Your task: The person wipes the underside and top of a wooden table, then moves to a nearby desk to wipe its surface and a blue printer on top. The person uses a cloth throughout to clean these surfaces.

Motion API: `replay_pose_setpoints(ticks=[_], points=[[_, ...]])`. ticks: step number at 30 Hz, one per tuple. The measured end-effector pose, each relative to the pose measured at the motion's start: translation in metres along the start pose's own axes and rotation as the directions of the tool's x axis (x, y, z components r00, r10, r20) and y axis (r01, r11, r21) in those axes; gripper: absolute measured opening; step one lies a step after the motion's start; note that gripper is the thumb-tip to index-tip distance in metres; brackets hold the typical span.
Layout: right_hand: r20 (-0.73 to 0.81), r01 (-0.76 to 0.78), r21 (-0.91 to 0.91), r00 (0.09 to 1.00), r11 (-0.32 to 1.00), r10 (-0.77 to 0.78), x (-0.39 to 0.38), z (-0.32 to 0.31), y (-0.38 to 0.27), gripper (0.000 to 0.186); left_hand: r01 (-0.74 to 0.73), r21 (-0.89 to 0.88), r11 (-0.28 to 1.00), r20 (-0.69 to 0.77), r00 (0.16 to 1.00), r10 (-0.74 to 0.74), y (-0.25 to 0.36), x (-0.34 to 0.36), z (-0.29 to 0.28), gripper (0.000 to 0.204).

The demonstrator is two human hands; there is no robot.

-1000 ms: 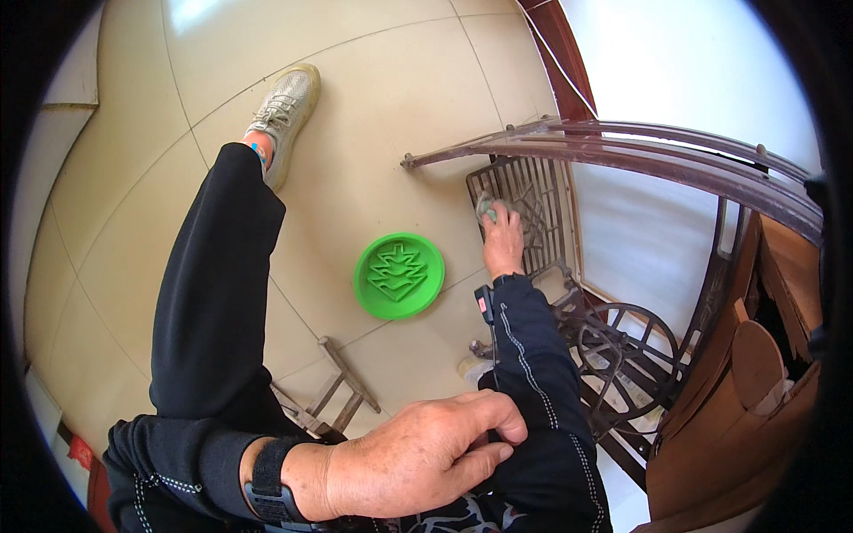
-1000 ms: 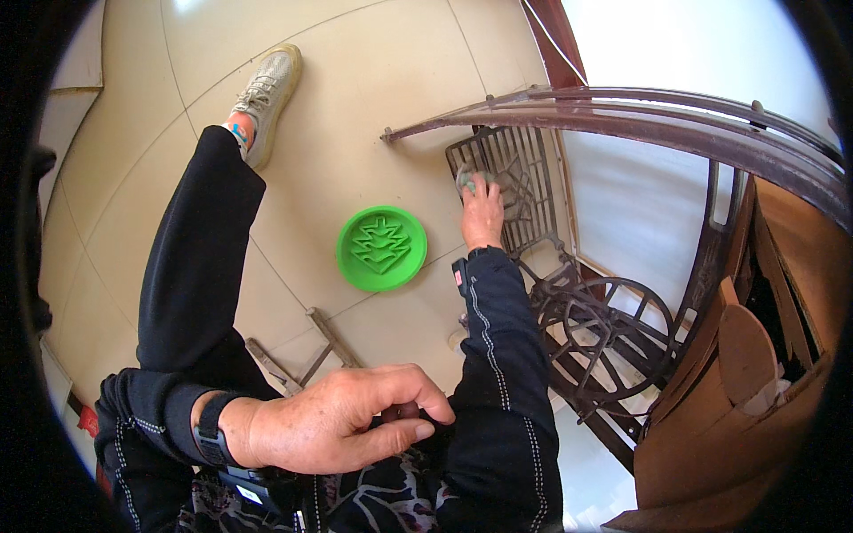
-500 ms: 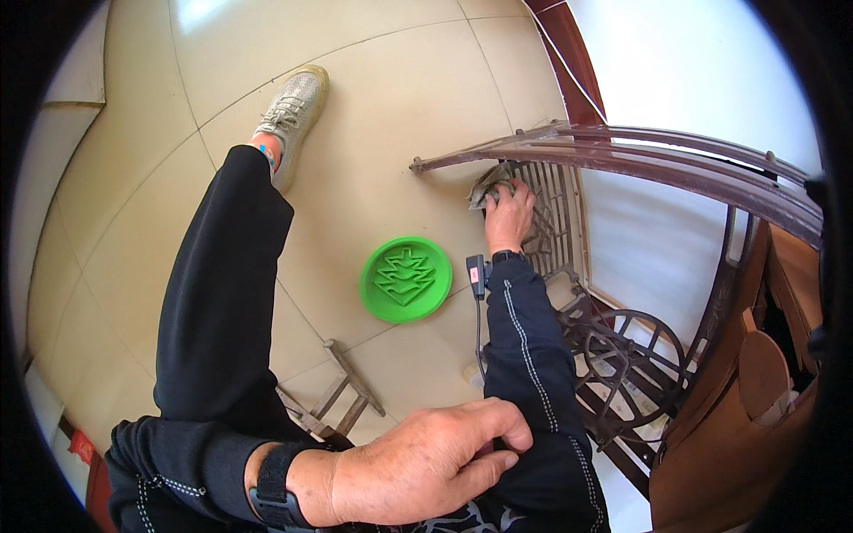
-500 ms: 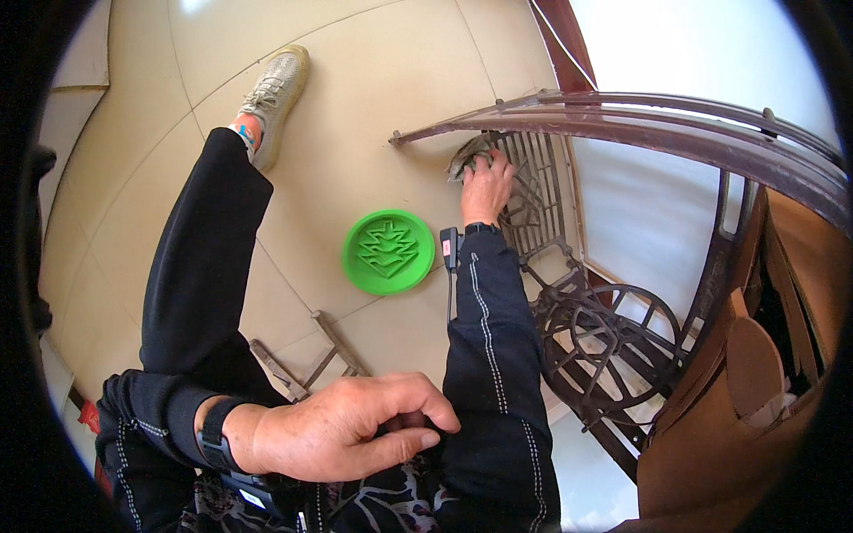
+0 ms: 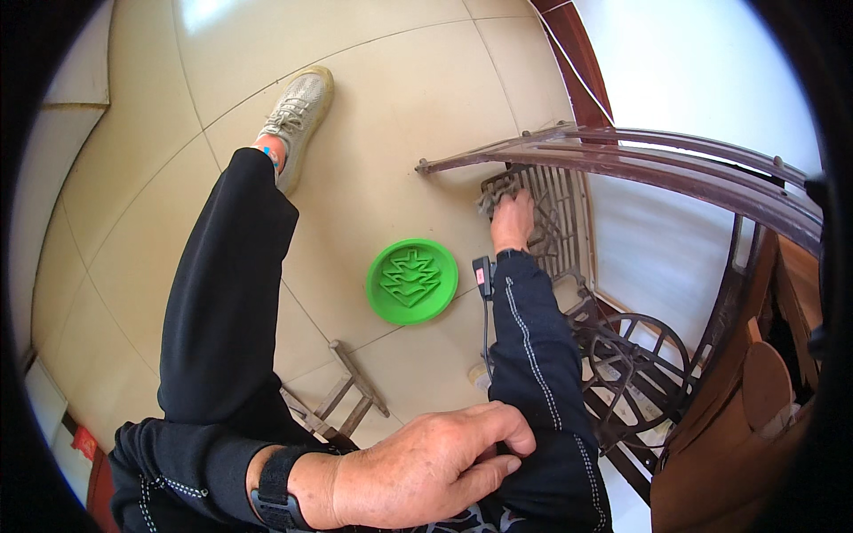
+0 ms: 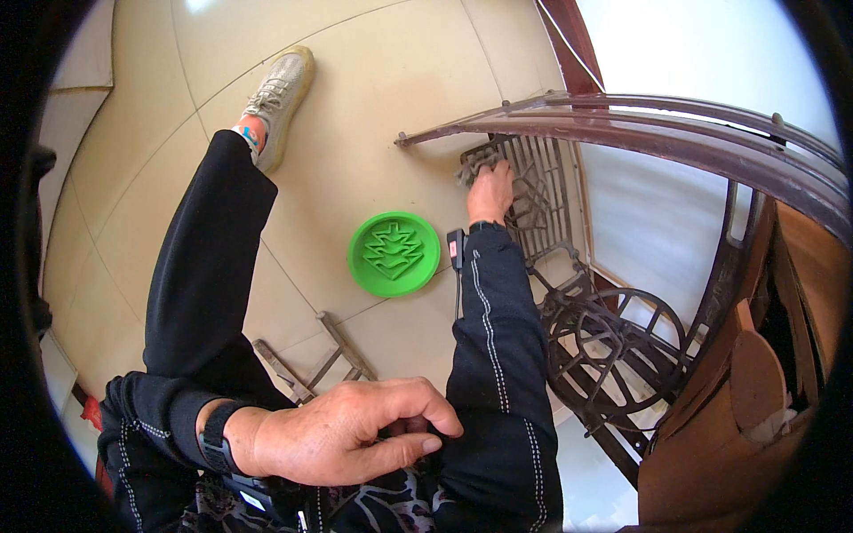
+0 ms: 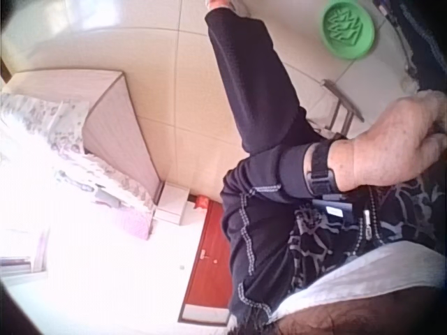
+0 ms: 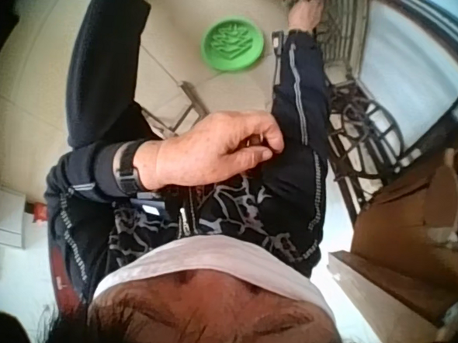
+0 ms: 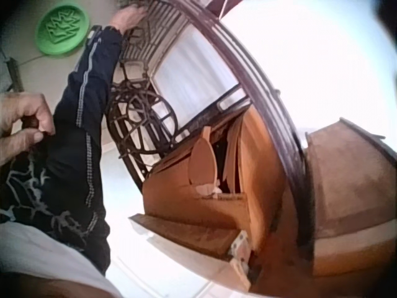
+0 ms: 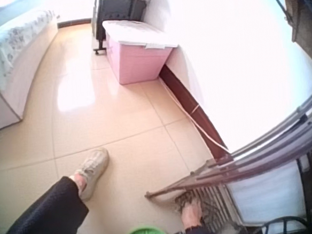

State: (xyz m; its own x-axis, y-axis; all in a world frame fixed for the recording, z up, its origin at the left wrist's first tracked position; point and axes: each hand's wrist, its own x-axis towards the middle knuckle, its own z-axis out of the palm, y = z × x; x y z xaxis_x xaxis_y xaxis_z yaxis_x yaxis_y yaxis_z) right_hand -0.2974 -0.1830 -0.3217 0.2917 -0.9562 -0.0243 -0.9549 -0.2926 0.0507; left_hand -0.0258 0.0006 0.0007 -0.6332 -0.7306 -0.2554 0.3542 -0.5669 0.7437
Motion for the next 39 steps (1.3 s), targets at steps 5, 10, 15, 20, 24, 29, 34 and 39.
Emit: replay_pose_setpoints(ticks=[5,10,15,20,24,29,34,39], points=[[0.127,-0.068,0.004,0.99,0.998,0.067,-0.066,0.001,0.036,0.012,0.027,-0.033,0.999,0.034,0.999,-0.026,-0.002,-0.002,0.003,0.021],[0.264,-0.403,-0.089,0.872,0.911,0.412,-0.144,0.019,0.081,0.022,0.024,-0.027,0.999,0.028,0.999,-0.023,-0.001,-0.001,0.005,0.02],[0.295,-0.565,-0.041,0.781,0.824,0.55,-0.209,0.023,0.12,0.029,0.051,-0.036,0.998,0.05,0.998,-0.049,-0.002,-0.002,0.006,0.02],[0.095,-0.837,0.423,0.423,0.348,0.901,-0.179,0.054,0.141,0.047,0.01,-0.012,1.0,0.016,1.0,-0.01,-0.006,0.001,0.008,0.02],[0.596,-0.922,0.384,0.208,-0.048,0.775,-0.128,0.079,0.131,0.047,-0.005,0.008,1.0,0.014,1.0,0.005,-0.004,0.001,0.007,0.019],[0.518,-0.879,0.475,0.306,0.029,0.799,-0.121,0.065,0.117,0.053,-0.019,-0.021,1.0,0.021,1.0,0.019,-0.001,-0.001,0.005,0.02],[0.293,-0.859,0.333,0.486,0.389,0.823,-0.146,0.049,0.116,0.057,0.004,-0.034,0.999,0.043,0.999,-0.003,-0.001,-0.002,0.004,0.02],[0.279,-0.828,0.258,0.557,0.497,0.783,-0.135,0.049,0.102,0.04,-0.014,-0.007,1.0,0.046,0.999,0.015,0.0,-0.001,0.004,0.02]])
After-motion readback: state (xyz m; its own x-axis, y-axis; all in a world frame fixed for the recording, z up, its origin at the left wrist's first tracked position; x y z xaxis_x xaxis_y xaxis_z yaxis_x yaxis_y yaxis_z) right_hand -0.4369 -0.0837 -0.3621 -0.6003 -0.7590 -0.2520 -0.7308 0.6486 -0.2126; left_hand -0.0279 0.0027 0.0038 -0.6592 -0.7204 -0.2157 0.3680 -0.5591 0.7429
